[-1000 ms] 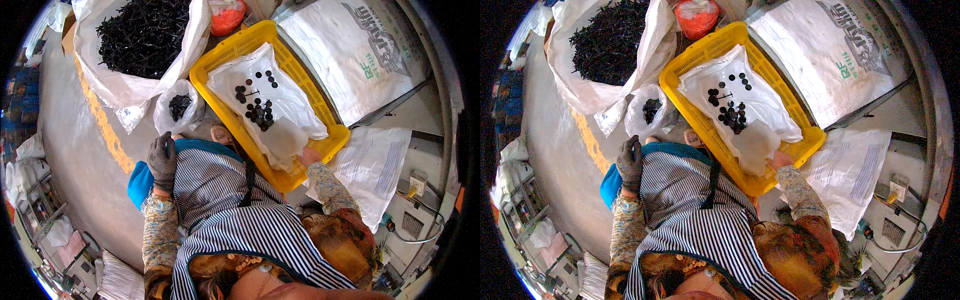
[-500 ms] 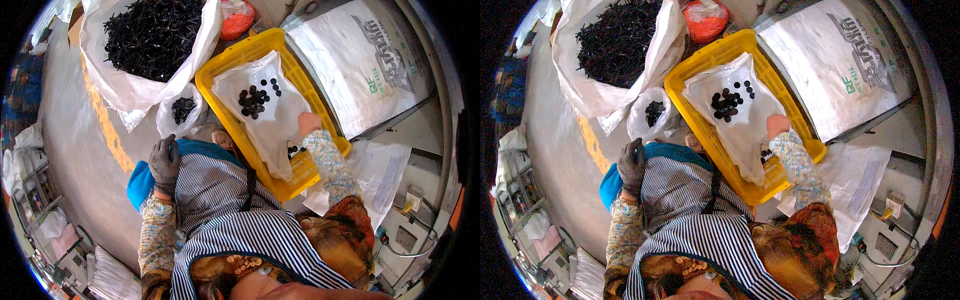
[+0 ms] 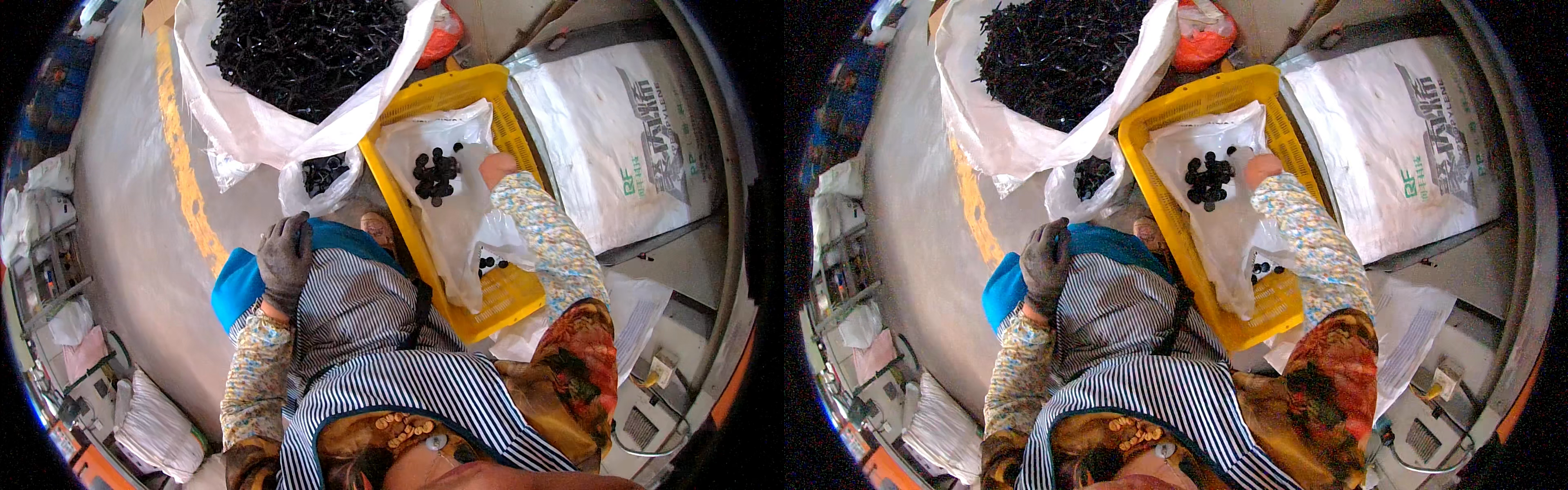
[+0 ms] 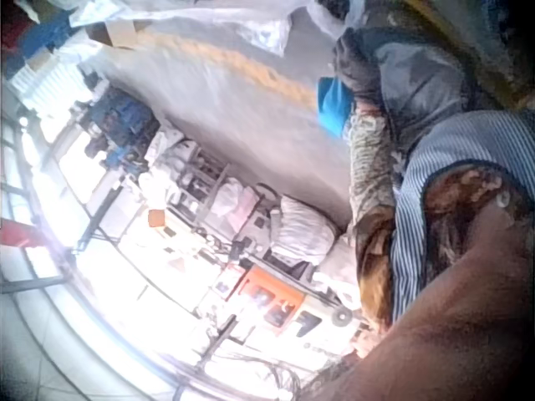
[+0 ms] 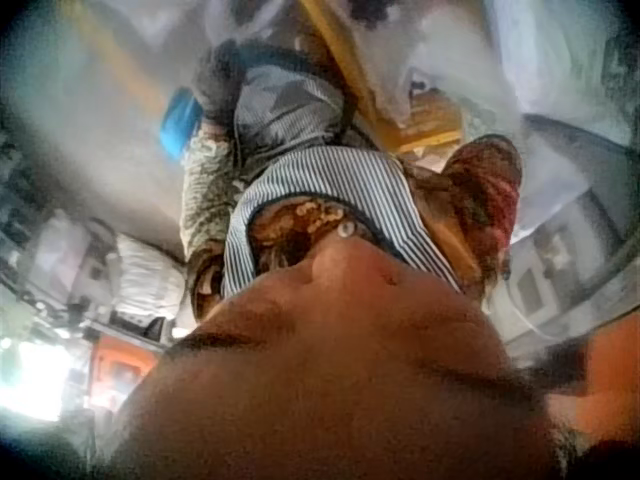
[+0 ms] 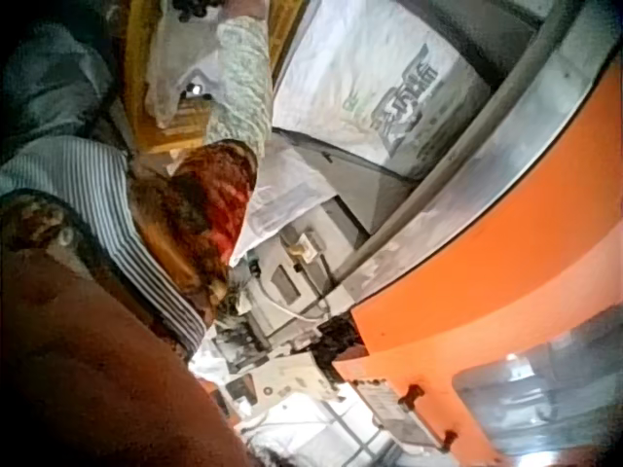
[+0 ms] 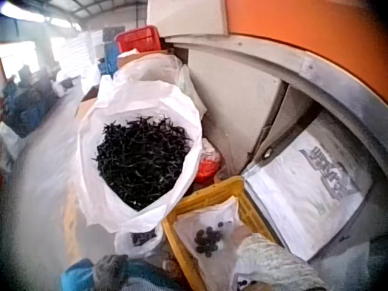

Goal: The person walks to a workstation and sorts small black fasteners by hand from a large white sack into a yellow basket. They repeatedly scoop fasteners, separate them, and place them into the basket.

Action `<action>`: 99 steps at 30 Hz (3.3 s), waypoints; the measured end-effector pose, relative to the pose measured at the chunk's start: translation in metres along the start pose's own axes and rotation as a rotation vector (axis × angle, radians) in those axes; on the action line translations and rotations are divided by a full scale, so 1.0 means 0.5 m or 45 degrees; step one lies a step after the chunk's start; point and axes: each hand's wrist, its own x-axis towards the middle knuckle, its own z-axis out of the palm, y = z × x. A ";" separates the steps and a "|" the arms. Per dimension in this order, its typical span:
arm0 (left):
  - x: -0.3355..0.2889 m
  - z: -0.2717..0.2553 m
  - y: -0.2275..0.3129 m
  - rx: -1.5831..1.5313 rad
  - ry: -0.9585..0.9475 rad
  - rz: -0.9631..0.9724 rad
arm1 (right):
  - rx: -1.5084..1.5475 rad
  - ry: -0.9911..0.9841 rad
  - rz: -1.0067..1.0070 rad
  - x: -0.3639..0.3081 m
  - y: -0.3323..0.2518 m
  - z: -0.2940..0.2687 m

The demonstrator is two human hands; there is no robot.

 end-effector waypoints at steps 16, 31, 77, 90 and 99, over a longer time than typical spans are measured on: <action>0.005 0.000 0.000 0.004 -0.019 -0.015 | -0.211 0.216 -0.273 0.038 -0.032 -0.002; 0.006 0.002 0.001 0.003 -0.043 0.010 | 0.785 -0.303 0.005 -0.324 0.052 0.440; 0.021 -0.018 0.044 0.051 -0.106 0.009 | 1.191 -0.147 0.497 -0.166 -0.182 0.465; 0.039 0.036 0.079 -0.229 0.070 0.227 | 2.335 0.532 0.019 -0.476 -0.021 -0.045; 0.030 -0.039 0.201 -0.751 0.401 0.423 | 2.085 0.857 -0.286 -0.429 -0.084 -0.444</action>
